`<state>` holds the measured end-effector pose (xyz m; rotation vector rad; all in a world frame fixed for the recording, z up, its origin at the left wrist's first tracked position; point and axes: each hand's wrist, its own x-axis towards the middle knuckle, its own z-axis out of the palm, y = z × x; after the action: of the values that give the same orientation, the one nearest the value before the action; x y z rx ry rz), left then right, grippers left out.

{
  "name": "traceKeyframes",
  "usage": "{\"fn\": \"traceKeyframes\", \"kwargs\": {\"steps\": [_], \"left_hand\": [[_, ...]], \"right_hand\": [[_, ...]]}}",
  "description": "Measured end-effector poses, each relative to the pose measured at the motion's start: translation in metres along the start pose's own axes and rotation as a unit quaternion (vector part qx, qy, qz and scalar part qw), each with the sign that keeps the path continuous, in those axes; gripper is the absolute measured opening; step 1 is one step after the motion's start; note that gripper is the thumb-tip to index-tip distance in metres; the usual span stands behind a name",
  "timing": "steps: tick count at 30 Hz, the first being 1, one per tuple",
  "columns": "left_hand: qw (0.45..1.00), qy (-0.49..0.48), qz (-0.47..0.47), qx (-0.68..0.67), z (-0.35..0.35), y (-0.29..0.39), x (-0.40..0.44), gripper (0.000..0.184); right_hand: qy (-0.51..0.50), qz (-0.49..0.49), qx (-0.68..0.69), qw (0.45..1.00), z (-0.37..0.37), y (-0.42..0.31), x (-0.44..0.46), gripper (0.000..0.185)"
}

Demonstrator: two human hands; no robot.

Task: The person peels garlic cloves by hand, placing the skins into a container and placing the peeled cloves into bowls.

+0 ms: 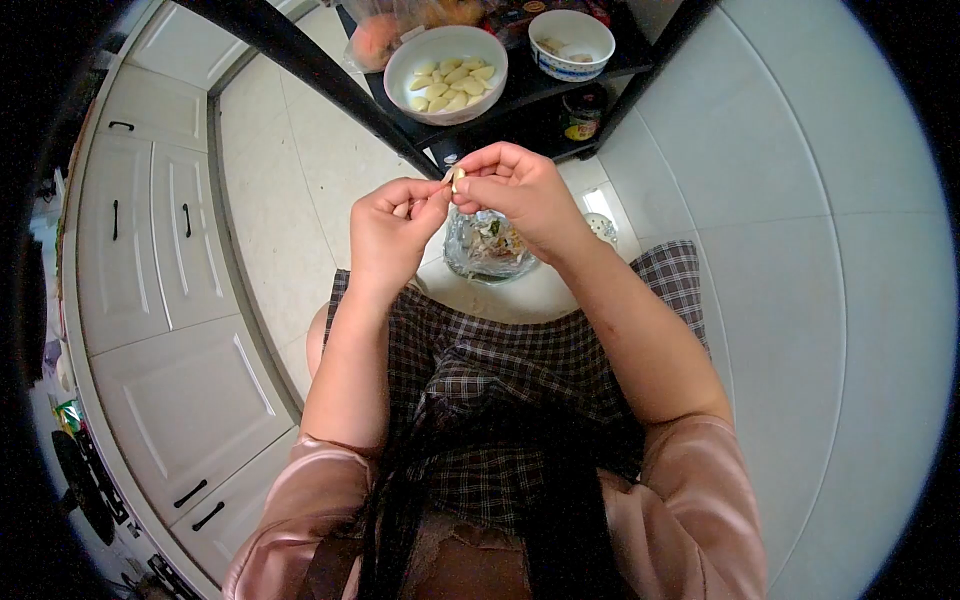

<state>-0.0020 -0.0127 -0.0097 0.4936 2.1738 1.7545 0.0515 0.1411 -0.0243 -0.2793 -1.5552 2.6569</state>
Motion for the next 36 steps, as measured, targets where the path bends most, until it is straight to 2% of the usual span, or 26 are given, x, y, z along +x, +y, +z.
{"fn": "traceKeyframes", "kwargs": {"steps": [11, 15, 17, 20, 24, 26, 27, 29, 36], "left_hand": [[0.999, -0.022, -0.042, -0.001, -0.001, 0.005, -0.001, 0.01], [1.0, -0.019, -0.007, -0.009, 0.003, -0.004, 0.0, 0.009], [0.997, -0.007, -0.035, -0.072, 0.004, 0.003, -0.002, 0.011], [0.996, 0.018, -0.03, -0.084, 0.001, 0.004, 0.002, 0.011], [0.995, 0.036, -0.015, -0.093, 0.0, 0.005, 0.002, 0.011], [0.994, 0.013, -0.021, -0.11, 0.001, 0.007, 0.003, 0.012], [0.994, 0.013, -0.021, -0.11, 0.001, 0.005, 0.002, 0.012], [0.998, -0.034, -0.05, -0.003, 0.0, 0.001, 0.001, 0.017], [1.0, -0.001, -0.024, -0.015, 0.003, 0.006, 0.0, 0.016]], "right_hand": [[0.004, -0.004, -0.033, 0.999, 0.001, -0.001, -0.001, 0.021], [-0.004, 0.011, -0.036, 0.999, 0.001, -0.001, 0.0, 0.021], [-0.003, 0.013, -0.025, 1.0, 0.003, -0.003, 0.0, 0.021], [0.012, 0.04, -0.016, 0.999, 0.003, -0.004, -0.002, 0.02], [0.018, 0.004, -0.07, 0.997, 0.0, -0.001, 0.0, 0.019], [0.023, -0.01, -0.102, 0.994, 0.0, -0.001, -0.001, 0.019], [0.026, -0.017, -0.095, 0.995, 0.002, -0.001, -0.002, 0.018], [0.029, -0.024, -0.088, 0.995, 0.003, -0.001, -0.003, 0.017], [0.026, -0.028, -0.081, 0.996, 0.003, -0.003, -0.002, 0.016]]}}
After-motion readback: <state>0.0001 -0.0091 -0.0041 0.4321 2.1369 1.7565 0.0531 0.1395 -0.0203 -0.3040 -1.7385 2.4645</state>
